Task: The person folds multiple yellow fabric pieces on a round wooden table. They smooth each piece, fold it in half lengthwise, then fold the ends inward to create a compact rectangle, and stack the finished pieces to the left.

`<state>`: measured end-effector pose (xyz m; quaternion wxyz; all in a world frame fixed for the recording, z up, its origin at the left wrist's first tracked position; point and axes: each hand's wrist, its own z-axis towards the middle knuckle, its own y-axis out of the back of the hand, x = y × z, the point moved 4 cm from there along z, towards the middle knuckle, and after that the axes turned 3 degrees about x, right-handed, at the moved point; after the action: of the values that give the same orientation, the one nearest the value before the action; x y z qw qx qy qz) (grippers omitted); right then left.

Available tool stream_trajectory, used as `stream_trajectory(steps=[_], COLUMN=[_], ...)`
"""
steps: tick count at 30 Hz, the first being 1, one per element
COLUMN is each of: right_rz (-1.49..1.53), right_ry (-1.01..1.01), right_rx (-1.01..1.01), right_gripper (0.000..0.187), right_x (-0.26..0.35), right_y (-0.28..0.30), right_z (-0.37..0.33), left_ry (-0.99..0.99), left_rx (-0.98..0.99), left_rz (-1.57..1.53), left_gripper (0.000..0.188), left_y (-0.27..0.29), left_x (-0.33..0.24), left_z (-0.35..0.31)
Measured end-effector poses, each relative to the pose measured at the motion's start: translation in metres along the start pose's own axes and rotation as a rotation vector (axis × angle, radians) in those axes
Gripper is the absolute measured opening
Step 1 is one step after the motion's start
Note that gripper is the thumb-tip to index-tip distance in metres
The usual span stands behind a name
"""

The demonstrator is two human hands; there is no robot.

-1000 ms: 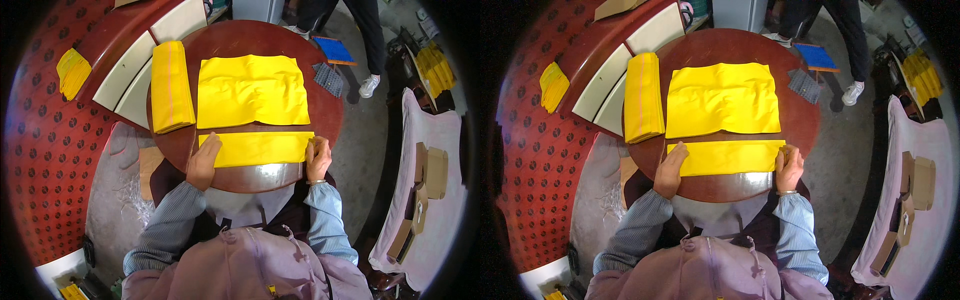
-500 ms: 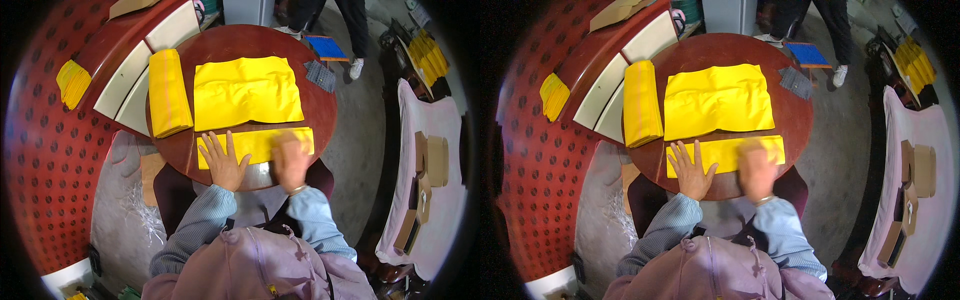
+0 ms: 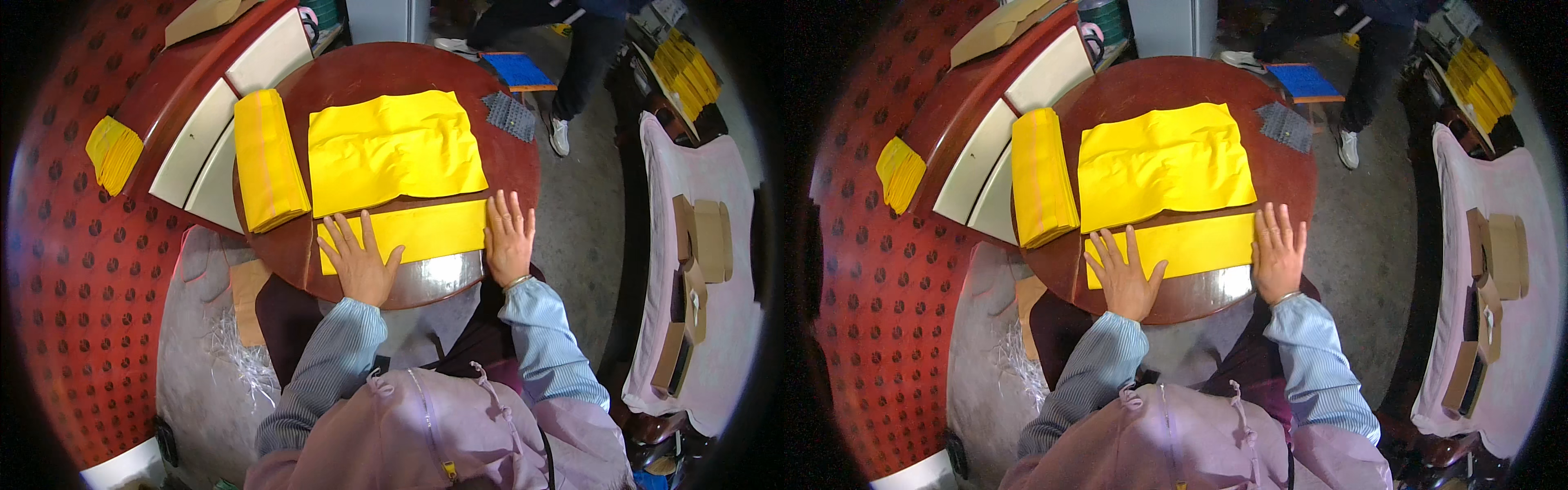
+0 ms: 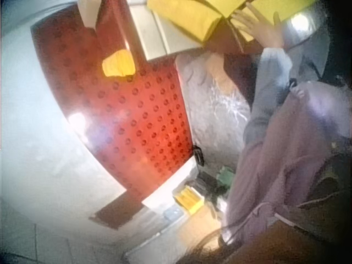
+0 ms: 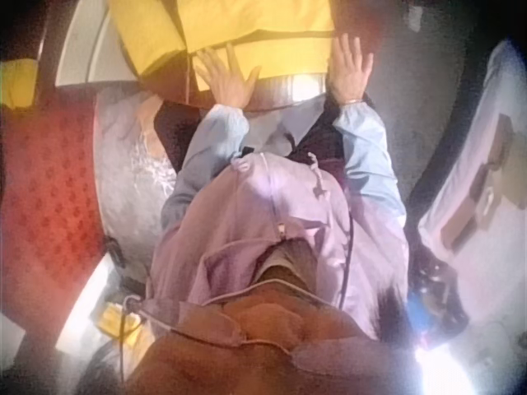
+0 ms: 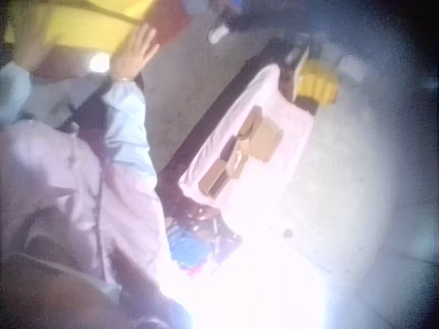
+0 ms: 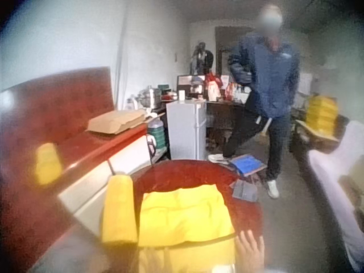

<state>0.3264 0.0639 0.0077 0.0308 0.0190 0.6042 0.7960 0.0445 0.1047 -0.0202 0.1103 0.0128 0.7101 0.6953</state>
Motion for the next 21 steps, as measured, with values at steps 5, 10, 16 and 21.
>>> stream_trajectory(steps=[5,10,16,21], right_rz=[0.474,0.466,0.519,0.586], right_ry=[0.443,0.366,0.41,0.459], right_rx=[0.104,0.147,0.091,0.085], right_gripper=[0.055,0.059,0.053,0.052], right_x=[0.099,0.112,0.116,0.129], right_y=[-0.004,-0.006,-0.004,-0.005], right_z=[-0.001,0.003,0.007,0.011], left_ry=[-0.08,-0.084,-0.2,-0.244], left_rx=[-0.093,-0.116,-0.225,-0.34], left_rz=[-0.092,-0.17,-0.352,-0.435], left_gripper=[0.09,0.082,0.054,0.034], left_y=[0.002,0.015,0.023,0.03], left_x=[0.005,0.038,0.035,0.038], left_z=[0.006,-0.009,-0.018,-0.022])
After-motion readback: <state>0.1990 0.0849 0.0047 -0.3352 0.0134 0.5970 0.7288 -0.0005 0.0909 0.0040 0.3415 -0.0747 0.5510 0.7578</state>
